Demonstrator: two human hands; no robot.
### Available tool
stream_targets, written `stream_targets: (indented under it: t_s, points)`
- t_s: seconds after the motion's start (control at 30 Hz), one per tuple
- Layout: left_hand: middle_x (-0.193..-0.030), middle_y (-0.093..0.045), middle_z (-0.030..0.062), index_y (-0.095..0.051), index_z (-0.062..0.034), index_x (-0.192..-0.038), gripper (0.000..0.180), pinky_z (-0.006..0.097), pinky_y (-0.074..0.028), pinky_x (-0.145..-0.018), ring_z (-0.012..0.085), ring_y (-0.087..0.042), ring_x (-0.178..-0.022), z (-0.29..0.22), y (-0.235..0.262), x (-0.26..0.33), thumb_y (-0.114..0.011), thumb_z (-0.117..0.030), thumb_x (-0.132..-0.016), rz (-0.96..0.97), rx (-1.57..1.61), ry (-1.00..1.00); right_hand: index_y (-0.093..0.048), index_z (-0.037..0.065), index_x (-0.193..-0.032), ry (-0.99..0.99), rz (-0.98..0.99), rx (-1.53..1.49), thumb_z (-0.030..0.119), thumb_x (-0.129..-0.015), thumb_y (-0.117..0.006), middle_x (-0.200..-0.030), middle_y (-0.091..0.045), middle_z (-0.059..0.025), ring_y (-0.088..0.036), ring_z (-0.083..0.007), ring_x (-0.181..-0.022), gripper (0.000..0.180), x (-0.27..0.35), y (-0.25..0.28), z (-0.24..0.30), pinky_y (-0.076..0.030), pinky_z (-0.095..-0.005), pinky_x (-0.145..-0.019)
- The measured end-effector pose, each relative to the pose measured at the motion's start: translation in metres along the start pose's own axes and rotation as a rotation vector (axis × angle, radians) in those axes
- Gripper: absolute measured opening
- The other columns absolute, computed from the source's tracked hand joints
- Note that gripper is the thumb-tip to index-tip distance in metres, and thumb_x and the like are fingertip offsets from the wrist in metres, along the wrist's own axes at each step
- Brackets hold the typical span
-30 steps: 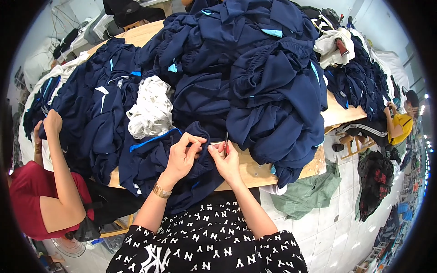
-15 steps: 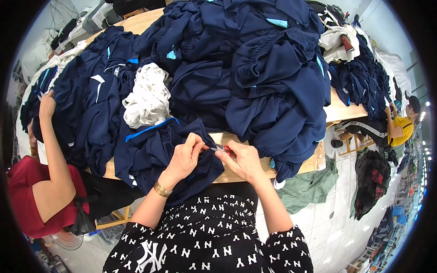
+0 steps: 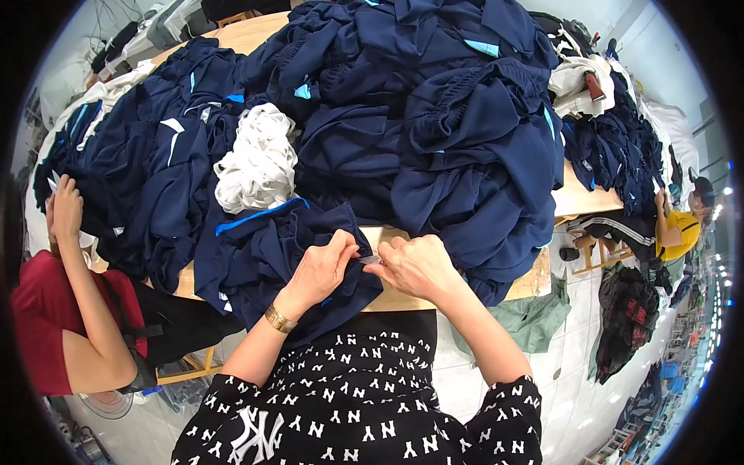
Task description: Trimming excess threads and loose ends from manufactured blue garments using small snips.
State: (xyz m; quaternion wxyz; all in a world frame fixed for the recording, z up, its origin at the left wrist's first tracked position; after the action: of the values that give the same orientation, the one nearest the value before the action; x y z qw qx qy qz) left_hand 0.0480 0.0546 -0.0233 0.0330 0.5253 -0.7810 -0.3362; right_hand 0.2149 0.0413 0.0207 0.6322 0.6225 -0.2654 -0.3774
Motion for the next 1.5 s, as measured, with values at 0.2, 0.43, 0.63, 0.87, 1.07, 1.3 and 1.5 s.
stream_targets:
  t_s: [0.2,0.43,0.63,0.87,1.07,1.3,1.5]
  points:
    - [-0.069,-0.062,0.0157,-0.047,-0.0014,-0.089,0.008,0.036,-0.05,-0.052,0.0315,-0.065,-0.066,-0.004,0.001,0.001,-0.054,-0.006,-0.091,0.017,-0.018,-0.001,-0.054,0.009,-0.064,0.014,0.03,-0.007,0.046,-0.082,-0.061,-0.056,-0.053,-0.0045,-0.055,-0.0216,-0.046,0.042,-0.002,-0.002,0.003,-0.041,-0.031,-0.043]
    - [-0.071,-0.063,0.0142,-0.046,-0.0007,-0.09,0.009,0.033,-0.05,-0.053,0.0264,-0.067,-0.066,0.004,0.01,0.0,-0.051,-0.007,-0.093,-0.081,0.115,0.089,-0.052,0.005,-0.068,-0.124,-0.029,-0.351,0.041,-0.082,-0.064,-0.059,-0.055,-0.0093,-0.057,-0.0298,-0.053,0.04,0.004,-0.009,-0.013,-0.042,-0.0333,-0.047]
    - [-0.103,-0.06,0.0144,-0.055,-0.0044,-0.097,0.018,0.036,-0.048,-0.083,0.0273,-0.06,-0.097,-0.012,0.041,-0.021,-0.059,0.0,-0.08,-0.09,-0.123,-0.178,-0.039,0.007,-0.08,-0.765,-0.316,-1.542,0.024,-0.088,-0.064,-0.062,-0.044,-0.0013,-0.05,-0.0076,-0.054,0.031,0.042,-0.068,0.002,-0.038,-0.0217,-0.046]
    - [-0.108,-0.057,0.0079,-0.055,-0.0098,-0.083,0.024,0.051,-0.021,-0.111,0.0359,-0.029,-0.135,0.008,0.036,-0.055,-0.07,-0.008,-0.065,0.393,-0.479,-0.356,-0.038,0.007,-0.069,-0.361,-0.706,-0.985,-0.005,-0.072,-0.071,-0.076,-0.055,-0.0082,-0.047,-0.0155,-0.056,0.035,0.023,-0.063,0.069,-0.037,-0.0256,-0.051]
    - [-0.066,-0.051,0.0168,-0.047,0.0015,-0.079,0.02,0.034,-0.044,-0.057,0.0301,-0.054,-0.06,-0.043,0.086,-0.106,-0.065,-0.005,-0.073,0.044,-0.062,-0.238,-0.047,0.001,-0.083,-0.2,-0.306,-0.571,0.005,-0.075,-0.062,-0.127,-0.049,-0.0168,-0.062,-0.0329,-0.076,0.017,-0.024,-0.035,0.08,-0.051,-0.0412,-0.063]
    - [-0.062,-0.047,0.0108,-0.047,0.0011,-0.073,0.018,0.027,-0.041,-0.05,0.0161,-0.049,-0.052,-0.118,0.179,-0.101,-0.065,0.0,-0.074,-0.502,-0.169,-0.304,-0.05,-0.001,-0.068,0.064,-0.841,-0.334,-0.004,-0.068,-0.069,-0.098,-0.058,-0.0187,-0.058,-0.0352,-0.078,0.02,-0.048,0.065,0.021,-0.048,-0.0389,-0.067]
    - [-0.064,-0.046,-0.001,-0.048,-0.0001,-0.073,0.018,0.016,-0.035,-0.048,0.0005,-0.043,-0.058,-0.172,0.199,-0.07,-0.066,0.003,-0.076,-0.481,-0.125,-0.28,-0.04,0.002,-0.058,0.01,-1.071,-0.421,0.014,-0.072,-0.078,-0.091,-0.062,-0.0178,-0.06,-0.0331,-0.089,0.043,-0.052,0.134,-0.008,-0.048,-0.0339,-0.072]
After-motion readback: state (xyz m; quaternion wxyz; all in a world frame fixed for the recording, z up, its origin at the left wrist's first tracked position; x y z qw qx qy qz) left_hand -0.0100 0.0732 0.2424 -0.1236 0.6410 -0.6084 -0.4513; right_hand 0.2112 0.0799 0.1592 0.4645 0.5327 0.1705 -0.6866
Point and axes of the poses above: each hand's wrist, its own x-axis away from the middle knuckle, its own y-axis out of the back of the hand, z = x × y, the point moved 3 cm from there along -x, towards the middle knuckle
